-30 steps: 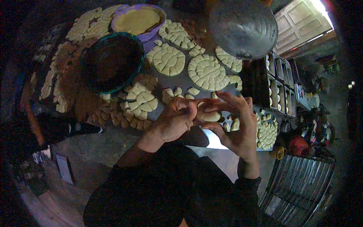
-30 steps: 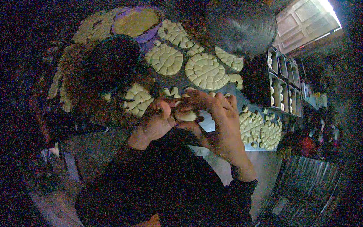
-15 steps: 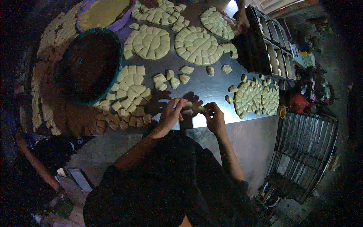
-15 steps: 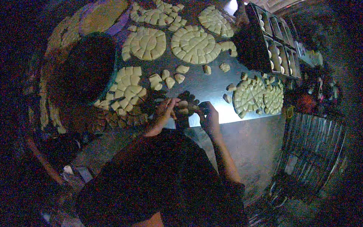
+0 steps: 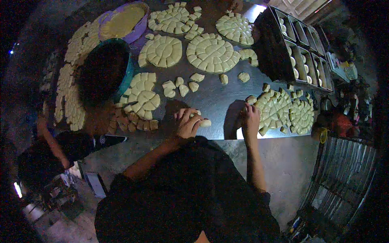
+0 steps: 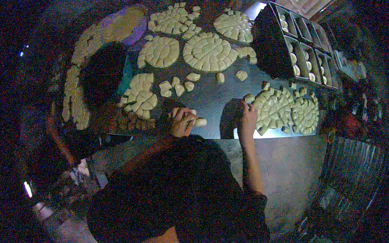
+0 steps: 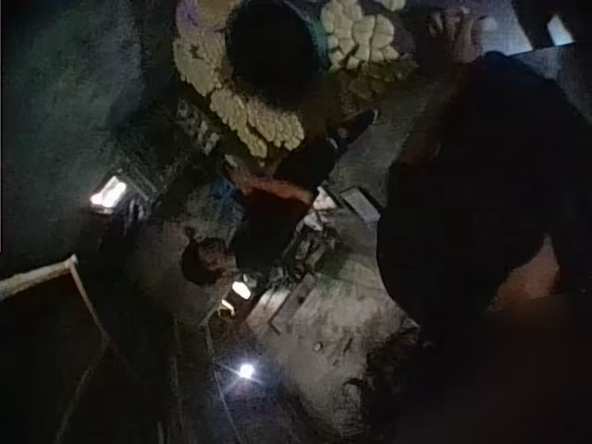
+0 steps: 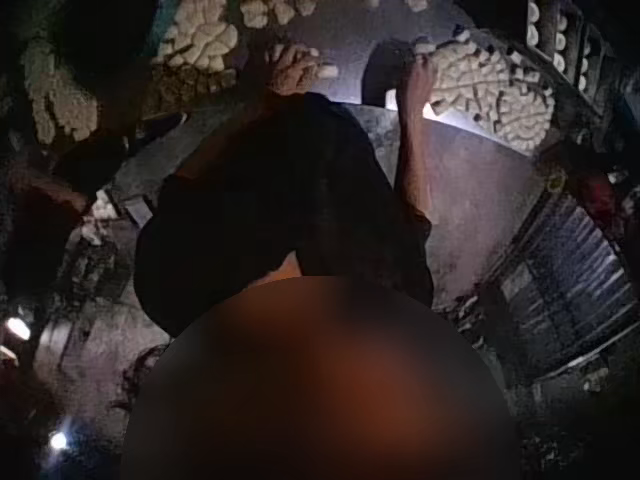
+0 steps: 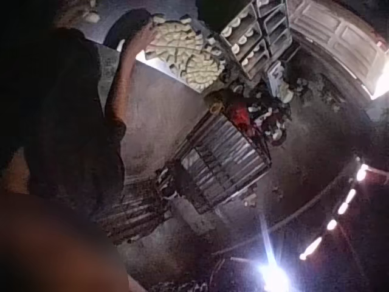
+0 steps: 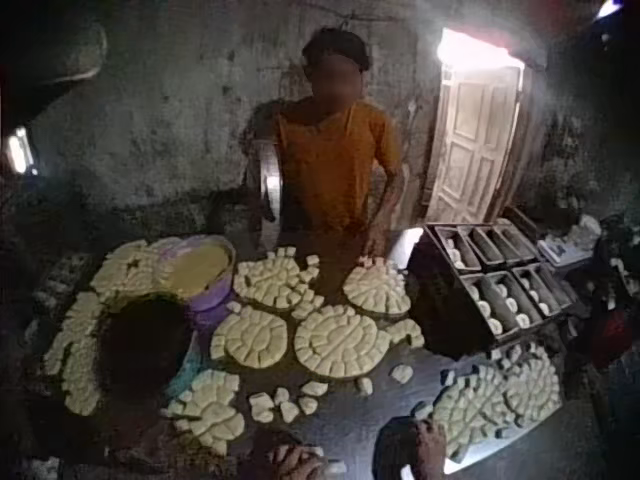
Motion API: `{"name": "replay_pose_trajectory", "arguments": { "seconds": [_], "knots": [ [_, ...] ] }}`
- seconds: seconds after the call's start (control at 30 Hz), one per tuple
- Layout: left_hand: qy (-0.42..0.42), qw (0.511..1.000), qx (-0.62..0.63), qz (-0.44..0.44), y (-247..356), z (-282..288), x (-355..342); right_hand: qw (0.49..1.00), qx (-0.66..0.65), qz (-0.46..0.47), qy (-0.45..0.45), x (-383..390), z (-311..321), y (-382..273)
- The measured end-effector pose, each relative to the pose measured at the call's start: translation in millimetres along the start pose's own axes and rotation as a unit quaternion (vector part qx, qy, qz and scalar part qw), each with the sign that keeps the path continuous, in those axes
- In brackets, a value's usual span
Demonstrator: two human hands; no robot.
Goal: The person prepares bread by taking small pieces of dough, dipping them in a bowl, shaping them by hand, and placing them into metal baking pans.
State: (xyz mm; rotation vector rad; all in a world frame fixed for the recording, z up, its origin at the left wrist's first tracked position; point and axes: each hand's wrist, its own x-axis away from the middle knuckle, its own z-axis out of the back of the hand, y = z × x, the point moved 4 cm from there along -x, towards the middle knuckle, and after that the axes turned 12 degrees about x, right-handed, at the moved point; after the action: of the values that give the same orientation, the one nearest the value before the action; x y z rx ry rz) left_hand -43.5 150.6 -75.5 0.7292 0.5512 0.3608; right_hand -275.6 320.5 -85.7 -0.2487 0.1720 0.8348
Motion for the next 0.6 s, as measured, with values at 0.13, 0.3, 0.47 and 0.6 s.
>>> {"name": "replay_pose_trajectory", "arguments": {
  "seconds": [0.13, 0.3, 0.47, 0.6],
  "knots": [
    [-0.006, 0.999, -0.032, 0.024, 14, -9, -11, 0.992, -0.113, 0.007, -0.06, -3, -8, 32],
    [-0.049, 0.994, -0.093, 0.026, 27, -37, 12, 0.765, -0.591, -0.178, -0.186, -4, 14, 20],
    [0.038, 0.984, 0.107, 0.135, 58, -26, -17, 0.817, -0.568, -0.045, -0.094, -25, 86, -20],
    [0.139, 0.98, 0.113, 0.083, 114, 32, -61, 0.853, -0.516, 0.077, -0.02, -50, 126, -68]
  ]
}}
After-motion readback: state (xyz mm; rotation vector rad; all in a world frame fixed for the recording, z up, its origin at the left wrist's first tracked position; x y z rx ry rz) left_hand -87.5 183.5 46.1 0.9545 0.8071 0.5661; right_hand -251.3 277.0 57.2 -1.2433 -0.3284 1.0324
